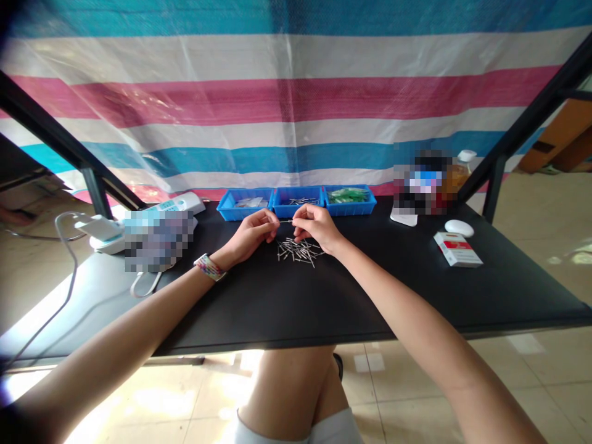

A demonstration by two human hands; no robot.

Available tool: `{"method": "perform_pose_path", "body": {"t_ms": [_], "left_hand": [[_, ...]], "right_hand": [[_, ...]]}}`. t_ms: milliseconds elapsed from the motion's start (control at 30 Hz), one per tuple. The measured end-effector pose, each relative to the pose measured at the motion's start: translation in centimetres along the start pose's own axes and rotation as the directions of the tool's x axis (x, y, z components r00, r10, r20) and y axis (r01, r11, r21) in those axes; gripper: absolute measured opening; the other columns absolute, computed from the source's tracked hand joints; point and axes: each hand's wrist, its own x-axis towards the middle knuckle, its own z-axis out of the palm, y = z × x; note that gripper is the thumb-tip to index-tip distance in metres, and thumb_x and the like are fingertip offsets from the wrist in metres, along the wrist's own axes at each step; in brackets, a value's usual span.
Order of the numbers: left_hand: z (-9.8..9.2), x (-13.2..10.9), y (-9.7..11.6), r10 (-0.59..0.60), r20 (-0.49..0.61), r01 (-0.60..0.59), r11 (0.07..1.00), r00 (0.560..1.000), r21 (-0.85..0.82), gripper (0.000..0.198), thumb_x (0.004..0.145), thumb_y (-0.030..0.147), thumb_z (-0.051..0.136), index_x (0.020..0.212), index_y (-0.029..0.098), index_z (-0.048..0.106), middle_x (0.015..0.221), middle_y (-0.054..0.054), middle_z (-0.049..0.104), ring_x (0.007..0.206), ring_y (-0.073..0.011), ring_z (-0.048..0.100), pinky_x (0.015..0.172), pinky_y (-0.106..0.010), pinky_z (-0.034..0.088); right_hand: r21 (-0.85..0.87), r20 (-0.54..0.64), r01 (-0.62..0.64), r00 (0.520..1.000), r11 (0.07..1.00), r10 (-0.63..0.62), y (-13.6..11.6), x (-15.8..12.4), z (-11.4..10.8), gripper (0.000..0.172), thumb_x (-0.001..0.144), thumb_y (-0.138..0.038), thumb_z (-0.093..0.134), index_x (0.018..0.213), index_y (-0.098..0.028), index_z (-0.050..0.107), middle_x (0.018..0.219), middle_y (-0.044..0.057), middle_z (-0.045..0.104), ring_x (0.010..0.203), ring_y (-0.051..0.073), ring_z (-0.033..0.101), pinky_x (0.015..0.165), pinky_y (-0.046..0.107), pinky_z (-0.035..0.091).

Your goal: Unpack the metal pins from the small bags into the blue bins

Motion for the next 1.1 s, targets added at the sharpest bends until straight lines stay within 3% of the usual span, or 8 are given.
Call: {"method": "perform_pose_path", "body": {"t_ms": [100,167,267,367,467,567,900,1100], "left_hand": [[0.0,0.0,-0.1,-0.005,-0.001,0.005,1.0,1.0,0.027,0.035,0.075,0.037,0.091,0.086,0.017,0.065,0.07,0.003,0.058,0.059,-0.0087,0.052,0.054,-0.022,0.039],[0.0,0.0,-0.2,0.005,-0.002,-0.005,0.998,1.0,0.064,0.034,0.076,0.039,0.089,0.086,0.018,0.065,0.071,0.003,0.059,0.06,-0.0093,0.051,0.055,-0.023,0.039],[0.0,-0.1,-0.4,0.06,0.012,-0.061,0.966,0.998,0.251,0.024,0.078,0.035,0.084,0.086,0.017,0.07,0.074,0.0,0.062,0.065,-0.0122,0.053,0.06,-0.025,0.041],[0.1,-0.4,-0.6,0.154,0.087,-0.177,0.811,0.984,0.557,0.012,0.079,0.024,0.079,0.089,0.02,0.081,0.085,-0.005,0.069,0.077,-0.0184,0.061,0.072,-0.031,0.047],[0.2,-0.5,-0.7,0.213,0.196,-0.289,0.653,0.957,0.7,0.014,0.082,0.02,0.076,0.093,0.024,0.085,0.091,-0.007,0.073,0.09,-0.0248,0.065,0.09,-0.038,0.048],[0.1,-0.5,-0.7,0.217,0.24,-0.324,0.605,0.946,0.728,0.011,0.085,0.021,0.075,0.092,0.024,0.083,0.088,-0.006,0.073,0.089,-0.0254,0.064,0.094,-0.04,0.045],[0.2,-0.5,-0.5,0.214,0.195,-0.289,0.676,0.957,0.678,0.006,0.081,0.015,0.071,0.082,0.021,0.071,0.082,-0.003,0.072,0.08,-0.0205,0.059,0.077,-0.031,0.043],[-0.6,0.1,-1.0,0.207,0.06,-0.204,0.793,0.976,0.574,0.029,0.09,0.029,0.067,0.115,0.018,0.077,0.085,-0.001,0.07,0.075,-0.0163,0.061,0.072,-0.028,0.044]], "right_hand": [[-0.064,-0.129,0.105,0.985,0.992,-0.112,0.0,1.0,-0.6,0.032,0.07,-0.042,0.089,0.08,-0.021,0.068,0.073,-0.002,0.068,0.054,0.012,0.061,0.051,0.026,0.058],[-0.218,-0.22,0.179,0.949,0.959,-0.227,-0.1,2.0,-1.5,0.031,0.076,-0.048,0.085,0.088,-0.021,0.075,0.079,0.001,0.073,0.05,0.011,0.056,0.047,0.026,0.05],[-0.546,-0.225,0.243,0.879,0.802,-0.42,-0.2,3.1,-3.1,0.032,0.084,-0.047,0.077,0.095,-0.018,0.082,0.073,0.003,0.072,0.054,0.015,0.056,0.053,0.028,0.045],[-0.71,-0.182,0.25,0.838,0.659,-0.514,0.1,3.0,-3.9,0.027,0.088,-0.04,0.07,0.083,-0.017,0.082,0.058,0.001,0.06,0.059,0.017,0.054,0.06,0.029,0.042],[-0.742,-0.144,0.228,0.864,0.63,-0.482,0.7,2.1,-3.6,0.024,0.087,-0.034,0.066,0.078,-0.017,0.08,0.055,-0.002,0.054,0.055,0.015,0.047,0.059,0.029,0.037],[-0.746,-0.1,0.228,0.891,0.626,-0.444,1.2,1.4,-2.8,0.02,0.086,-0.031,0.066,0.08,-0.018,0.079,0.054,-0.003,0.052,0.054,0.014,0.045,0.06,0.029,0.036],[-0.702,-0.013,0.269,0.921,0.659,-0.39,1.0,0.8,-1.8,0.02,0.088,-0.03,0.064,0.085,-0.017,0.079,0.057,-0.004,0.052,0.055,0.013,0.046,0.061,0.028,0.037],[-0.596,0.059,0.321,0.932,0.736,-0.358,1.0,0.4,-1.3,0.019,0.089,-0.031,0.066,0.086,-0.017,0.078,0.066,0.0,0.067,0.06,0.015,0.057,0.06,0.027,0.042]]}}
